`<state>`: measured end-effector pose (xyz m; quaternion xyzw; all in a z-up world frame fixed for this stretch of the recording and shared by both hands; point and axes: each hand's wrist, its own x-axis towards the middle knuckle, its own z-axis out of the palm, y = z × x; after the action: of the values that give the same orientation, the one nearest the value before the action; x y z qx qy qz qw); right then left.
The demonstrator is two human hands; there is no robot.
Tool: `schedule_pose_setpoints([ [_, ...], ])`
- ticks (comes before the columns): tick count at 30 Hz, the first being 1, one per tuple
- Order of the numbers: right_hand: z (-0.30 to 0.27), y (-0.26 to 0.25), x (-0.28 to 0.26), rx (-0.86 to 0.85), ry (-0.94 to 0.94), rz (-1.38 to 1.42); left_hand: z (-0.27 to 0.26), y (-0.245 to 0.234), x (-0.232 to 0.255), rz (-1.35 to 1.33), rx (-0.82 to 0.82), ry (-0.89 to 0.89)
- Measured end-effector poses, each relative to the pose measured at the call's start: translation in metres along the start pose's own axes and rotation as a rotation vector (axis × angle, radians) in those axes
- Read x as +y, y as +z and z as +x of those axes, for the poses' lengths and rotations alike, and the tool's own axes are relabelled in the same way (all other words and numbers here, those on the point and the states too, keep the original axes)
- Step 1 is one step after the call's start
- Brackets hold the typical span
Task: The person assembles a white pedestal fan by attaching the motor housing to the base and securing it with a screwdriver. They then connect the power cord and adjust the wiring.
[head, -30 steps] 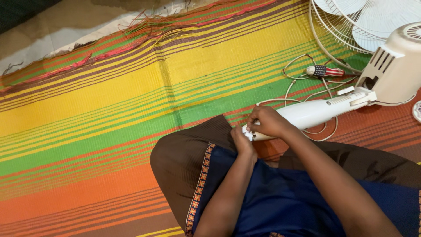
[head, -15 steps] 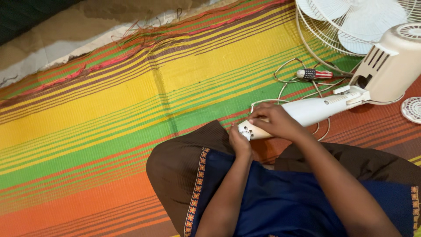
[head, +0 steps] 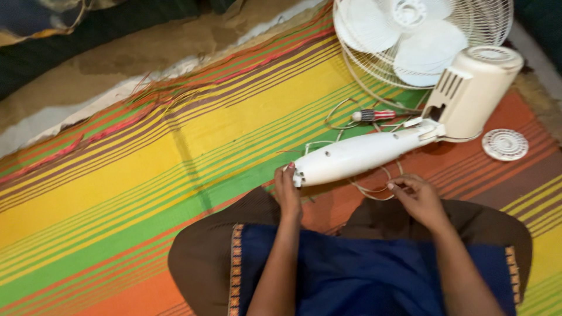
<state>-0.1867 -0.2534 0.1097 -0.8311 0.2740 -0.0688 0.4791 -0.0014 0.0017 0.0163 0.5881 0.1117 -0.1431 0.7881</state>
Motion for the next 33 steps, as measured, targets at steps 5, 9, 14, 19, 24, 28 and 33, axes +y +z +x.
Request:
schedule_pose_setpoints([
  [5, 0.004, -0.011, 0.012, 0.181, 0.0, -0.036, -0.015, 0.02, 0.055, -0.041, -0.148, 0.027],
  [9, 0.016, -0.023, -0.026, 0.299, -0.153, 0.006, -0.019, 0.022, 0.063, -0.037, -0.131, -0.021],
  [14, 0.086, -0.032, -0.084, 0.264, -0.391, -0.139, -0.015, 0.02, 0.055, -0.115, -0.128, 0.011],
  [19, 0.193, 0.007, -0.092, -0.151, -0.267, -0.603, -0.008, 0.014, 0.046, -0.104, -0.119, -0.015],
  [24, 0.251, 0.051, -0.048, -0.362, -0.077, -1.023, 0.003, 0.008, 0.038, -0.073, -0.096, -0.054],
  [28, 0.263, 0.06, -0.029, -0.35, -0.142, -1.174, 0.012, 0.007, 0.029, -0.058, 0.024, -0.219],
  [33, 0.241, 0.035, -0.08, -0.261, -0.209, -0.88, 0.021, 0.004, 0.015, -0.134, 0.049, -0.286],
])
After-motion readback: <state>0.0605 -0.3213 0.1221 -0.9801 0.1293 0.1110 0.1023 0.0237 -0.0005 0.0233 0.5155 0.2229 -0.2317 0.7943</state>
